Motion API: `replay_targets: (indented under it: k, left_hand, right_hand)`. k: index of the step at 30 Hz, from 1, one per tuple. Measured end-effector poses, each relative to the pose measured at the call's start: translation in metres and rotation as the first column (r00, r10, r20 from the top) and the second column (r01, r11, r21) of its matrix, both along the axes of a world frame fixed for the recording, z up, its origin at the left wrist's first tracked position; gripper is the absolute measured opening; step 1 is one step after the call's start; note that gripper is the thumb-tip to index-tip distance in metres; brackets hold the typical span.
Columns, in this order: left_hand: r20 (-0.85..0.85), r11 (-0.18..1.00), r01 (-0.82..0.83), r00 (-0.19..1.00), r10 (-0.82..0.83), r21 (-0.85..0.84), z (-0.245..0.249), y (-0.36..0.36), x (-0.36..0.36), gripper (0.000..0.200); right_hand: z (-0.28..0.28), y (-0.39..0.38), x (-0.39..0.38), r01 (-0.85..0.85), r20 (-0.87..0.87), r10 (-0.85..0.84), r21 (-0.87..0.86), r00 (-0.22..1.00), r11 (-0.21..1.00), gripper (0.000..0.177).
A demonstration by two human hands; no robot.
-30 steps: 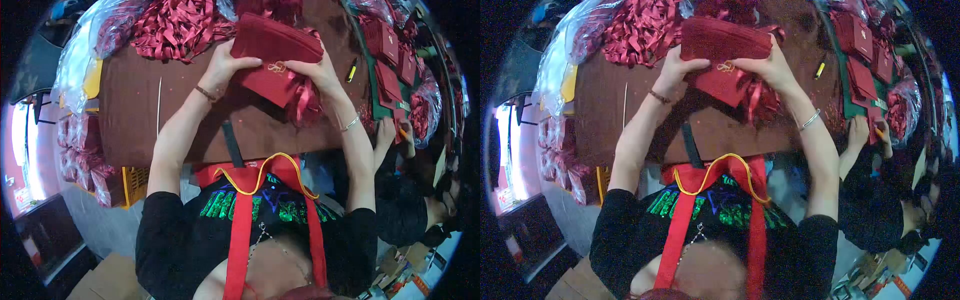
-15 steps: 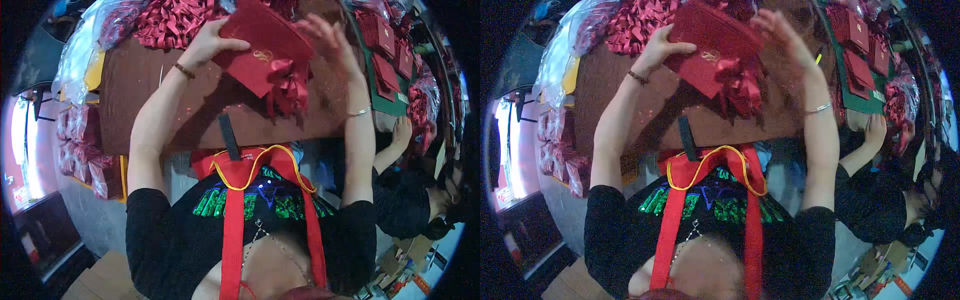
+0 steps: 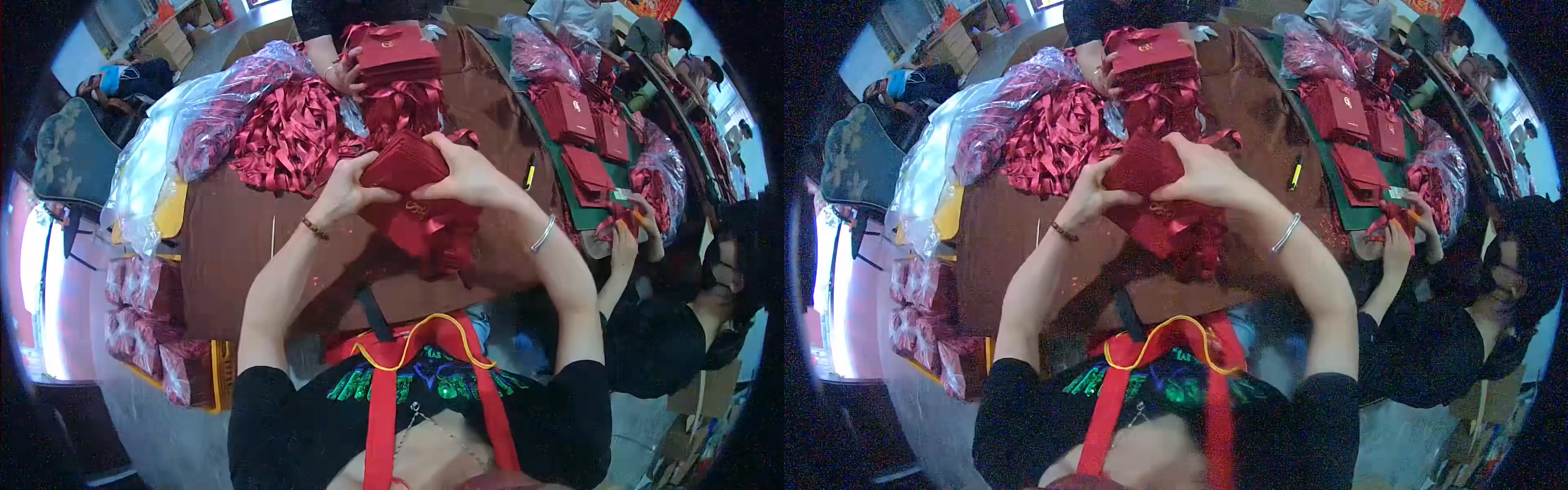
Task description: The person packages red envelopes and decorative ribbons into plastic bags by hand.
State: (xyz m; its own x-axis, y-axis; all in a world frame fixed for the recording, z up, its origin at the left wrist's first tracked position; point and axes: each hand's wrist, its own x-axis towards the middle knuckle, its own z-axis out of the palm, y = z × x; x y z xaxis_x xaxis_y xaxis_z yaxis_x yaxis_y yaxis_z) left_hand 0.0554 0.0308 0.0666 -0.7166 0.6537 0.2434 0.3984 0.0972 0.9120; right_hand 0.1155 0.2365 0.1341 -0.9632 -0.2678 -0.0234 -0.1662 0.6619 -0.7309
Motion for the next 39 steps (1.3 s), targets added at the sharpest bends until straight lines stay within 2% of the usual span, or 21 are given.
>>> replay_targets:
  k: [3, 5, 9, 12, 13, 15, 16, 17, 19, 20, 21, 23, 24, 27, 28, 31, 32, 33, 35, 37, 39]
  left_hand:
    - [0.042, 0.992, -0.041, 0.998, 0.037, 0.116, -0.008, 0.001, -0.005, 0.044]
    - [0.039, 0.999, -0.051, 0.998, 0.050, 0.005, -0.006, -0.003, -0.008, 0.044]
    - [0.100, 0.998, -0.008, 0.995, 0.002, 0.061, -0.003, -0.008, -0.019, 0.048]
    - [0.188, 0.999, 0.047, 0.981, -0.047, 0.005, -0.003, -0.009, -0.027, 0.079]
    - [0.187, 0.999, 0.047, 0.981, -0.047, 0.004, -0.002, -0.008, -0.030, 0.079]
    - [0.107, 0.988, 0.083, 0.989, -0.098, 0.132, 0.000, -0.007, -0.037, 0.097]
    - [-0.051, 0.997, 0.000, 0.999, 0.003, 0.071, 0.008, -0.011, -0.037, 0.104]
    - [-0.054, 0.997, -0.001, 0.999, 0.005, 0.075, 0.010, -0.009, -0.035, 0.104]
    - [0.309, 0.794, -0.322, 0.934, 0.179, 0.515, 0.011, -0.006, -0.027, 0.102]
    - [0.369, 0.752, -0.317, 0.923, 0.105, 0.578, 0.012, -0.001, -0.020, 0.089]
    - [0.371, 0.754, -0.317, 0.923, 0.105, 0.575, 0.016, 0.007, -0.018, 0.089]
    - [0.613, 0.786, -0.323, 0.785, -0.088, 0.527, 0.025, 0.023, -0.015, 0.072]
    - [0.606, 0.801, -0.362, 0.795, -0.001, 0.476, 0.035, 0.027, -0.014, 0.060]
    - [0.579, 0.849, -0.260, 0.813, -0.065, 0.460, 0.047, 0.022, -0.021, 0.059]
    - [0.608, 0.884, -0.291, 0.794, 0.010, 0.365, 0.058, 0.021, -0.018, 0.057]
    - [0.621, 0.845, -0.407, 0.775, 0.117, 0.348, 0.074, 0.037, -0.044, 0.053]
    - [0.515, 0.893, -0.281, 0.855, 0.066, 0.352, 0.087, 0.036, -0.061, 0.040]
    - [0.530, 0.881, -0.373, 0.829, 0.177, 0.290, 0.093, 0.039, -0.080, 0.030]
    - [0.407, 0.890, -0.336, 0.892, 0.196, 0.309, 0.114, 0.043, -0.122, 0.030]
    - [0.571, 0.916, -0.346, 0.802, 0.176, 0.204, 0.141, 0.043, -0.146, 0.029]
    - [0.625, 0.943, -0.293, 0.769, 0.137, 0.155, 0.146, 0.039, -0.187, 0.026]
  right_hand:
    - [0.003, 0.002, -0.009, -0.074, 0.011, 0.073, 0.080, 0.997, 0.994, 0.063]
    - [-0.002, 0.002, -0.015, -0.094, -0.003, 0.094, 0.075, 0.996, 0.993, 0.063]
    - [-0.015, 0.000, -0.031, -0.101, -0.030, 0.099, -0.078, 0.995, 0.992, 0.059]
    - [-0.014, -0.003, -0.036, -0.099, -0.070, 0.096, -0.031, 0.993, 0.995, 0.060]
    - [-0.010, -0.004, -0.037, -0.087, -0.048, 0.088, 0.027, 0.995, 0.996, 0.061]
    - [-0.012, 0.000, -0.045, -0.081, -0.027, 0.084, 0.088, 0.996, 0.993, 0.061]
    - [-0.017, 0.007, -0.052, -0.082, -0.036, 0.079, -0.106, 0.996, 0.991, 0.061]
    - [-0.023, 0.015, -0.059, -0.083, -0.045, 0.073, -0.295, 0.996, 0.952, 0.060]
    - [0.001, 0.019, -0.055, -0.038, -0.096, -0.012, -0.502, 0.995, 0.864, 0.054]
    - [0.005, 0.021, -0.057, -0.019, -0.055, -0.017, -0.594, 0.998, 0.805, 0.053]
    - [0.014, 0.022, -0.058, 0.004, -0.013, -0.017, -0.678, 1.000, 0.735, 0.052]
    - [0.017, 0.022, -0.066, 0.007, -0.049, -0.051, -0.647, 0.998, 0.762, 0.049]
    - [0.016, 0.024, -0.070, 0.021, -0.001, -0.029, -0.691, 1.000, 0.723, 0.047]
    - [0.017, 0.029, -0.072, 0.055, 0.057, -0.016, -0.772, 0.998, 0.634, 0.040]
    - [0.017, 0.031, -0.075, 0.080, 0.096, -0.004, -0.807, 0.995, 0.584, 0.039]
    - [0.014, 0.034, -0.097, 0.114, 0.137, 0.005, -0.847, 0.991, 0.519, 0.036]
    - [0.020, 0.038, -0.111, 0.134, 0.171, 0.020, -0.836, 0.985, 0.532, 0.035]
    - [0.026, 0.041, -0.124, 0.158, 0.210, 0.035, -0.826, 0.977, 0.541, 0.034]
    - [0.053, 0.040, -0.152, 0.116, 0.184, 0.117, -0.892, 0.976, 0.437, 0.029]
    - [0.067, 0.052, -0.198, 0.119, 0.271, 0.197, -0.821, 0.942, 0.559, 0.032]
    - [0.070, 0.059, -0.248, 0.094, 0.336, 0.326, -0.809, 0.884, 0.580, 0.027]
